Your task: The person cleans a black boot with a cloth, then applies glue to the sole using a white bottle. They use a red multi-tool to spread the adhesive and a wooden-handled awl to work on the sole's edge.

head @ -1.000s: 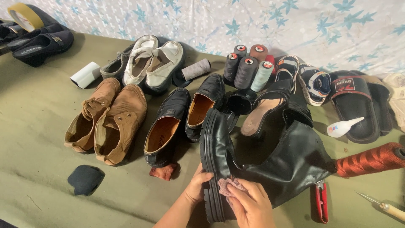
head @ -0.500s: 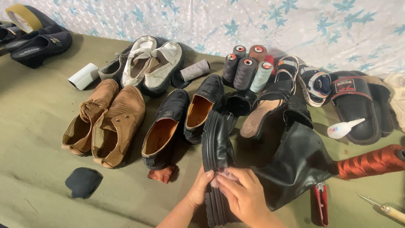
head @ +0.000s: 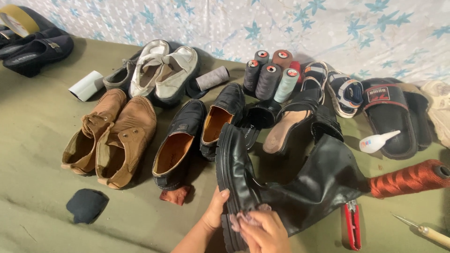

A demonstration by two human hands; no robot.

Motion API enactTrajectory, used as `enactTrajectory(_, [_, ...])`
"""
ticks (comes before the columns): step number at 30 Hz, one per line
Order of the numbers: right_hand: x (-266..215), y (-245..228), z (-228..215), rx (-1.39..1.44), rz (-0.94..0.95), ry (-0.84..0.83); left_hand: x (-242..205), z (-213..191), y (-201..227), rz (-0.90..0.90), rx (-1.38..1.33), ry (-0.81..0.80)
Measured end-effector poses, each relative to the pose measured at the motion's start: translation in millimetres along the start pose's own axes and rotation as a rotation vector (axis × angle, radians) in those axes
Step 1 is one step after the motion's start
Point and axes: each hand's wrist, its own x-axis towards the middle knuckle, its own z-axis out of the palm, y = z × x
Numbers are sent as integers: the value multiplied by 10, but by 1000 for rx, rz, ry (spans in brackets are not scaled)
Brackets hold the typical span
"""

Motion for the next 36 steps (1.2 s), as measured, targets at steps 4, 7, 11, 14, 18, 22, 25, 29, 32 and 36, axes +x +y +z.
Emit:
enactTrajectory(4, [-10,-241,33,-167,-22,311,46,-188,-297,-66,-220,30])
enactTrajectory(7, [22,-1,-39,-62,-249,211,58,-339,-468,-171,-284,155])
enactTrajectory(11, [374,-28,-195,78,-185,33,6,-138,-200,-84,-279,-11])
enactTrajectory(14, [783,20,-133,148,-133,-35,56,-403,-407,-219,3,143])
enactTrajectory(18, [1392,103,53,136,-182,-17,80,-438,-376,-39,193,13])
enactTrajectory(22, [1551,169,227,96,-113,68,39,-308,-291,-283,-182,203])
enactTrajectory(25, [1279,140,240,115,-56,69,188,527,68,84,-1944,-491])
enactTrajectory(29, [792,111,-24,82,17,-15,19,-214,-286,-111,-417,110])
enactTrajectory(32, [414,150,-123,83,3,-72,-37,2,-98,-124,-282,-28])
enactTrajectory(36, [161,191,-110,85,-149,-40,-33,3,-88,-270,-210,190])
